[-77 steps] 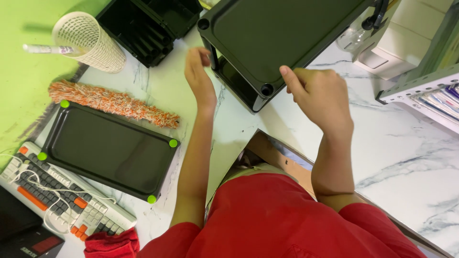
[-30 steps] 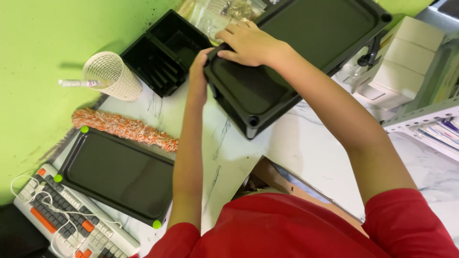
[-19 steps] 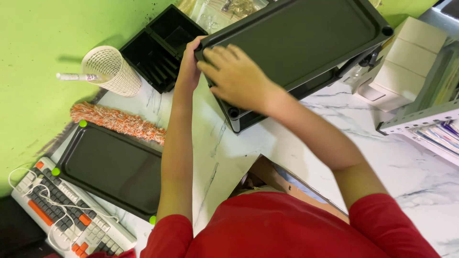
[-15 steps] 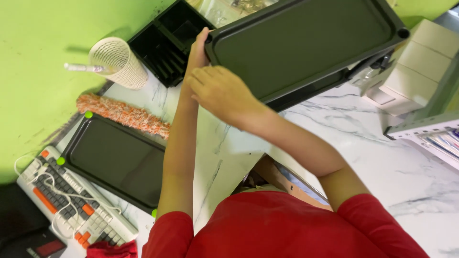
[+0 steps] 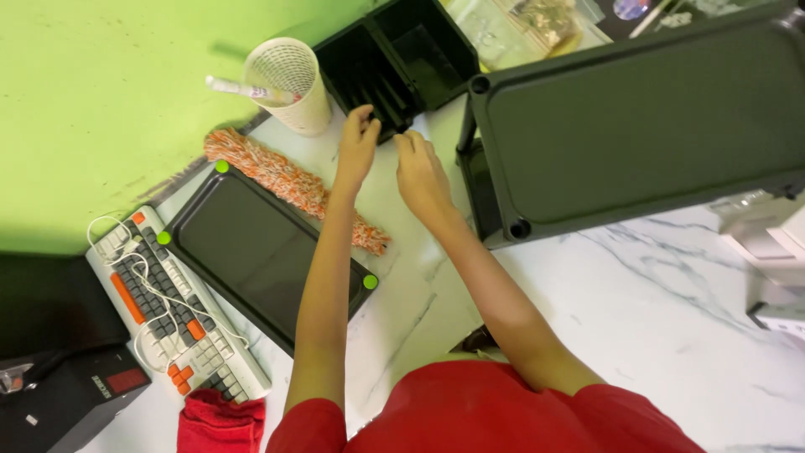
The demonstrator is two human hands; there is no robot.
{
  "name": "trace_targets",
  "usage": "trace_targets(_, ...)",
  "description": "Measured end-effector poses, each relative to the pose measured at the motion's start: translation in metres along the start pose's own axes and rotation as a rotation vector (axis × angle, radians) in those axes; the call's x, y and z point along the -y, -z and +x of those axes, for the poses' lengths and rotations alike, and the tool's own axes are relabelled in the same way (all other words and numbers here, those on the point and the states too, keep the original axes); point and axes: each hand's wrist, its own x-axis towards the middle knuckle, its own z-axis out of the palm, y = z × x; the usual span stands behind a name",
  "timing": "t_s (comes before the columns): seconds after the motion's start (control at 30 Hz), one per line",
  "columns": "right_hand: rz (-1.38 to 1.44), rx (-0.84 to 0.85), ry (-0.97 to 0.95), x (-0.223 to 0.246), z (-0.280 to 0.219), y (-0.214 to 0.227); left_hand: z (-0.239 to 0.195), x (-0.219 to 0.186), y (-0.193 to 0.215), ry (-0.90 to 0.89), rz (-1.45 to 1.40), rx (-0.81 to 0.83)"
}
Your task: The person assembles a black plastic rolling cart on a work counter, fitting trays together, inserting the leg posts into the tray corners, and pressing the corner caps into place. They then dust the assembled cart with a long orange duster and fold a red cloth.
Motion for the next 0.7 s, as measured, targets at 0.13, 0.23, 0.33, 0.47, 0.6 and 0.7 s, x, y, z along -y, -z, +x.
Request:
trace_targets(0.13, 0.014, 0.026, -0.025, -0.031, 0.024, -0.045, -0.008, -0.009, 0.002, -0.049, 0.247, 0.059)
trace_targets(0.23, -0.018, 0.030, -0.013, -0.048, 0.038, -0.083, -0.011, -0.004, 0.002, -0.115, 0.278, 0.058)
trace_targets(0.33, -0.071, 0.031, 0.051, -0.047, 0.051, -0.101, -0.016, -0.031, 0.006, -0.015, 0.171, 0.019)
trace_targets(0.47, -0.092, 0.020, 0.136, -0.046, 0.057, -0.106, -0.025, -0.046, 0.017, -0.029, 0.199, -0.010)
trace_targets(0.6, -0.037, 0.018, 0.111, -0.044, 0.058, -0.103, -0.030, -0.046, 0.025, -0.049, 0.181, -0.026)
trace_targets(0.7, -0.009, -0.007, 0.091, -0.040, 0.057, -0.097, -0.032, -0.054, 0.029, -0.092, 0.228, 0.008)
